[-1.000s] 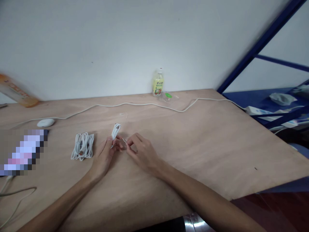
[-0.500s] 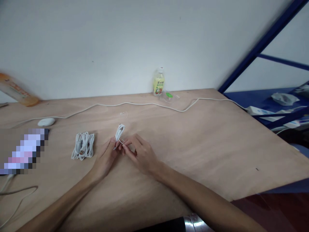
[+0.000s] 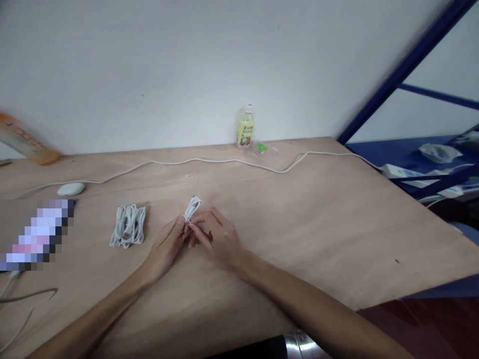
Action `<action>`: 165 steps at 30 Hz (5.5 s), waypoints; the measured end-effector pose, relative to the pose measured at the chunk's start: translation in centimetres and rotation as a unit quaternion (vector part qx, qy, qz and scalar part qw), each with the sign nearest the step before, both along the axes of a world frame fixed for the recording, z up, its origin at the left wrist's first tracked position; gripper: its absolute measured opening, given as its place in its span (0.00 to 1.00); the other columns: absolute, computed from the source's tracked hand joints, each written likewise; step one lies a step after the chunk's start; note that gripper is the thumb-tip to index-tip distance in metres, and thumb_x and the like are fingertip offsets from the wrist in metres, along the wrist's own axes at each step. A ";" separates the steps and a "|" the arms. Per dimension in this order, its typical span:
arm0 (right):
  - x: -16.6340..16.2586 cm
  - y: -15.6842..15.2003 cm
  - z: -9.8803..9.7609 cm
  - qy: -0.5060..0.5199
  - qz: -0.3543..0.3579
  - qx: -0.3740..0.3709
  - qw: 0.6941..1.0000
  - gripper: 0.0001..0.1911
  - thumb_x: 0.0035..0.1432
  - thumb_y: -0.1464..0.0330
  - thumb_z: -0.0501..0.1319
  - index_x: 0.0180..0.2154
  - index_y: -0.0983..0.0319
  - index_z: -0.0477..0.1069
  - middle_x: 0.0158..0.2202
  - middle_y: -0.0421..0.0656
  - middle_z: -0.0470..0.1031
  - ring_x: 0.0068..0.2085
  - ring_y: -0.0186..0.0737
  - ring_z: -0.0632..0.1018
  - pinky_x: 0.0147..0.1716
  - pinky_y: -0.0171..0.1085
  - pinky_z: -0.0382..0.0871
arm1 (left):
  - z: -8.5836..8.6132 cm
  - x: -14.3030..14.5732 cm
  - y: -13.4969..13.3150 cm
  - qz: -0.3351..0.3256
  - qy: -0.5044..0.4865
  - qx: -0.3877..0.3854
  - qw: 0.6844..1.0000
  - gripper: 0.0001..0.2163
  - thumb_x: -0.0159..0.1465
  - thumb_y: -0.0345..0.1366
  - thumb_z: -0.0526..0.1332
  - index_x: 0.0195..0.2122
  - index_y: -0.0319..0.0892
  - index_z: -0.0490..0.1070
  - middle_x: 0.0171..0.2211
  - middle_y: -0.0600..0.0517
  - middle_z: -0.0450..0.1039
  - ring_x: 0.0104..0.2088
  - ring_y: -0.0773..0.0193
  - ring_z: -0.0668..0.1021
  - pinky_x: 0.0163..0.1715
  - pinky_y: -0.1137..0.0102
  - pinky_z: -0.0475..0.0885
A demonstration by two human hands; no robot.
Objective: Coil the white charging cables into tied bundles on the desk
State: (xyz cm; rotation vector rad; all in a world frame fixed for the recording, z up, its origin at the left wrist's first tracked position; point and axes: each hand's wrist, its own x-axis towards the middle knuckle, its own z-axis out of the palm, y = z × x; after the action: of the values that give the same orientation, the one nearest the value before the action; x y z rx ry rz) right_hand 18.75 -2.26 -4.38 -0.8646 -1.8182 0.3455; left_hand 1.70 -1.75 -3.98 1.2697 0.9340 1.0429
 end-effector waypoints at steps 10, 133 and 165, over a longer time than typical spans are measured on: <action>-0.2 -0.1 0.2 0.032 -0.035 0.003 0.999 0.07 0.74 0.74 0.64 0.43 0.57 0.79 0.42 0.46 0.81 0.42 0.41 0.83 0.37 0.38 0.81 | -0.3 0.0 -0.3 -0.043 -0.022 -0.015 0.999 0.27 0.74 0.64 0.58 0.30 0.46 0.65 0.26 0.56 0.66 0.30 0.61 0.69 0.37 0.64 0.65; 2.0 2.8 0.2 0.210 0.215 -0.492 0.817 0.20 0.60 0.51 0.74 0.42 0.59 0.76 0.35 0.40 0.75 0.34 0.38 0.76 0.25 0.32 0.70 | 0.5 -0.4 0.3 0.045 0.054 0.076 0.995 0.10 0.69 0.40 0.70 0.46 0.41 0.81 0.44 0.46 0.86 0.47 0.55 0.87 0.50 0.65 0.80; 1.5 2.9 0.4 0.206 0.228 -0.520 0.797 0.22 0.62 0.48 0.71 0.35 0.58 0.69 0.27 0.36 0.73 0.25 0.33 0.73 0.22 0.32 0.65 | 1.1 -1.1 1.1 -0.048 0.077 0.054 0.994 0.16 0.70 0.47 0.69 0.50 0.41 0.73 0.39 0.48 0.86 0.39 0.56 0.86 0.43 0.65 0.76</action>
State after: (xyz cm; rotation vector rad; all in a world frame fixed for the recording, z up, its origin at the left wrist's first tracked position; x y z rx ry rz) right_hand 20.28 0.60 -4.00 -0.9222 -1.3049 1.8202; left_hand 0.64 -0.61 -2.92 1.4880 0.9321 0.9409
